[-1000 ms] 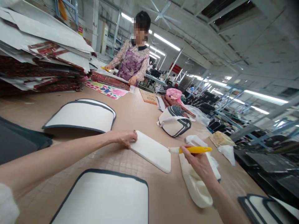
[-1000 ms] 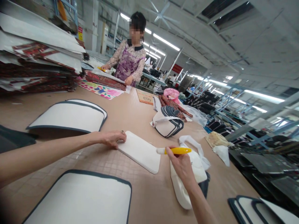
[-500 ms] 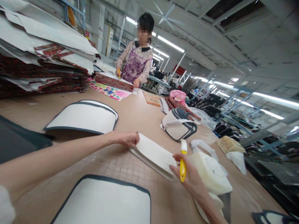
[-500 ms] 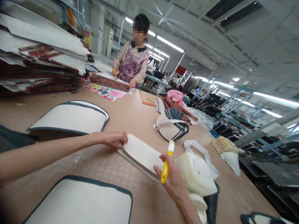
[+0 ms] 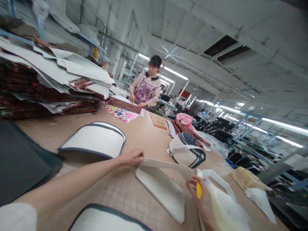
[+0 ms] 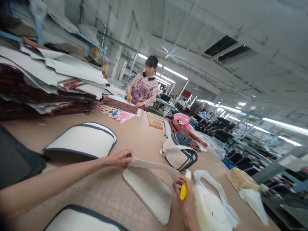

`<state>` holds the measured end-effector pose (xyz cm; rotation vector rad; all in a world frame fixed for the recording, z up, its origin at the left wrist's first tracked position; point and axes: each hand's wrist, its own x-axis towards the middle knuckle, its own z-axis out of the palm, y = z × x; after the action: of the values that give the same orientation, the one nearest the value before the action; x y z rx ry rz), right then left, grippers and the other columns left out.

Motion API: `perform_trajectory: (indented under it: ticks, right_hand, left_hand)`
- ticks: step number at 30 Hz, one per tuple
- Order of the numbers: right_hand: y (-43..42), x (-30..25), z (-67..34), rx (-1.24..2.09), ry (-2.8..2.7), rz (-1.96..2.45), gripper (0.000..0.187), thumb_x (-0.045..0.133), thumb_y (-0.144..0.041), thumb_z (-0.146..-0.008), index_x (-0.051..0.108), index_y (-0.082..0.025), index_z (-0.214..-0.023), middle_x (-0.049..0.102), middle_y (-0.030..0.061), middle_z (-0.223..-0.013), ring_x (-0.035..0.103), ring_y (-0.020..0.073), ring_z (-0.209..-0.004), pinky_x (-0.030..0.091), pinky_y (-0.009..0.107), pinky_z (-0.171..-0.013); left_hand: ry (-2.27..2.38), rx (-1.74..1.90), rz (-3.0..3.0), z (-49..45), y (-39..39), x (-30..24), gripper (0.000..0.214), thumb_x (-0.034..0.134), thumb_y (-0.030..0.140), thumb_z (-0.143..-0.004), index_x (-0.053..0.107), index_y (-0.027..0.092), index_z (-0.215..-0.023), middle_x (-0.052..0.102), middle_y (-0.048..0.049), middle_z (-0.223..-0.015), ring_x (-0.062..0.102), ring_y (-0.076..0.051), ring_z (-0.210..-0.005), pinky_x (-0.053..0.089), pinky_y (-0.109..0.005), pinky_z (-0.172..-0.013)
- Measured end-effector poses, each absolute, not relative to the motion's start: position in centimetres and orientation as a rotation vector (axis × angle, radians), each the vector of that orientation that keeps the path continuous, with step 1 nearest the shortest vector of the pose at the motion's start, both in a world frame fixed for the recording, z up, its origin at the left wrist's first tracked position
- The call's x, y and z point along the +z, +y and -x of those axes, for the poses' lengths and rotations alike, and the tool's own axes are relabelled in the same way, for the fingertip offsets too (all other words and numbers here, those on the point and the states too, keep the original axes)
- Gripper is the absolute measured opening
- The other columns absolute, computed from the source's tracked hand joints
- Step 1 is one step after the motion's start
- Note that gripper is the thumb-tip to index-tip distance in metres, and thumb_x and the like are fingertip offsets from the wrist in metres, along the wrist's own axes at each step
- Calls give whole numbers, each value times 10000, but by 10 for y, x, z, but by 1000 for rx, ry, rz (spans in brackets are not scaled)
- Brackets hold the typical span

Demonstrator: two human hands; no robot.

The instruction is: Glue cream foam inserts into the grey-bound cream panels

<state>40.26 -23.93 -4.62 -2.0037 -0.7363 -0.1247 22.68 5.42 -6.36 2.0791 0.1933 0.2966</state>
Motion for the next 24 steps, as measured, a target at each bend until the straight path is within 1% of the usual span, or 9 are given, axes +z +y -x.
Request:
perform_trajectory:
  ticks: [2, 4, 6, 9, 13, 15, 18, 21, 24]
  right_hand:
    - [-232, -35, -407, -132, -766, 1950, 442, 680, -508, -573, 595, -197, -874, 671, 56, -832, 642, 258, -819, 500, 354, -703]
    - [-227, -18, -408, -139, -790, 1893, 442, 685, -526, -566, 600, -196, -847, 664, 53, -797, 640, 253, -798, 494, 360, -721]
    - [-225, 4, -404, -145, -808, 1843, 450, 689, -525, -571, 598, -194, -862, 659, 45, -764, 636, 240, -775, 490, 360, -742]
    - [-229, 38, -388, -144, -788, 1774, 513, 747, -487, -518, 603, -195, -914, 650, 27, -768, 623, 215, -758, 490, 340, -736]
    - [-240, 78, -349, -63, -654, 1512, 514, 808, -375, -482, 606, -219, -927, 622, -24, -769, 605, 143, -710, 504, 260, -665]
    - [-244, 92, -326, 25, -562, 1336, 490, 824, -307, -466, 597, -221, -891, 613, -47, -713, 590, 101, -650, 511, 219, -631]
    - [-250, 104, -296, 111, -508, 1270, 477, 829, -266, -432, 589, -217, -842, 611, -55, -662, 585, 85, -615, 523, 211, -619]
    - [-259, 105, -270, 179, -483, 1287, 420, 813, -227, -463, 589, -218, -818, 609, -64, -675, 585, 73, -617, 527, 207, -610]
    - [-270, 100, -245, 211, -480, 1305, 399, 796, -170, -476, 597, -217, -817, 615, -63, -690, 587, 68, -622, 522, 194, -594]
  left_hand:
    - [187, 352, -2032, -227, 54, -48, 72, 454, 234, -749, 471, 166, -762, 537, 12, -700, 568, -141, -653, 451, -230, -573]
    - [165, 415, -1986, -224, 54, -27, 59, 459, 215, -745, 472, 161, -764, 533, 15, -695, 572, -133, -650, 470, -235, -586]
    - [131, 475, -1946, -216, 53, 0, 47, 469, 195, -739, 476, 156, -764, 526, 21, -676, 567, -123, -629, 482, -237, -585]
    - [69, 550, -1893, -197, 51, 45, 49, 493, 200, -745, 480, 156, -764, 522, 31, -653, 561, -114, -594, 494, -239, -564]
    - [64, 722, -1792, -166, 43, 94, 163, 558, 300, -764, 465, 168, -784, 505, 39, -682, 547, -107, -612, 481, -216, -536]
    - [93, 802, -1716, -151, 35, 107, 221, 557, 363, -785, 458, 177, -849, 512, 34, -732, 554, -109, -666, 471, -208, -558]
    - [145, 804, -1619, -127, 19, 110, 363, 601, 410, -767, 446, 176, -997, 562, 3, -828, 575, -132, -745, 473, -229, -594]
    - [145, 725, -1561, -98, 1, 104, 487, 715, 277, -660, 461, 135, -1050, 599, -17, -831, 590, -149, -759, 477, -247, -628]
    - [181, 727, -1587, -69, -13, 98, 354, 677, 158, -665, 534, 108, -985, 596, -4, -796, 588, -131, -744, 475, -239, -649]
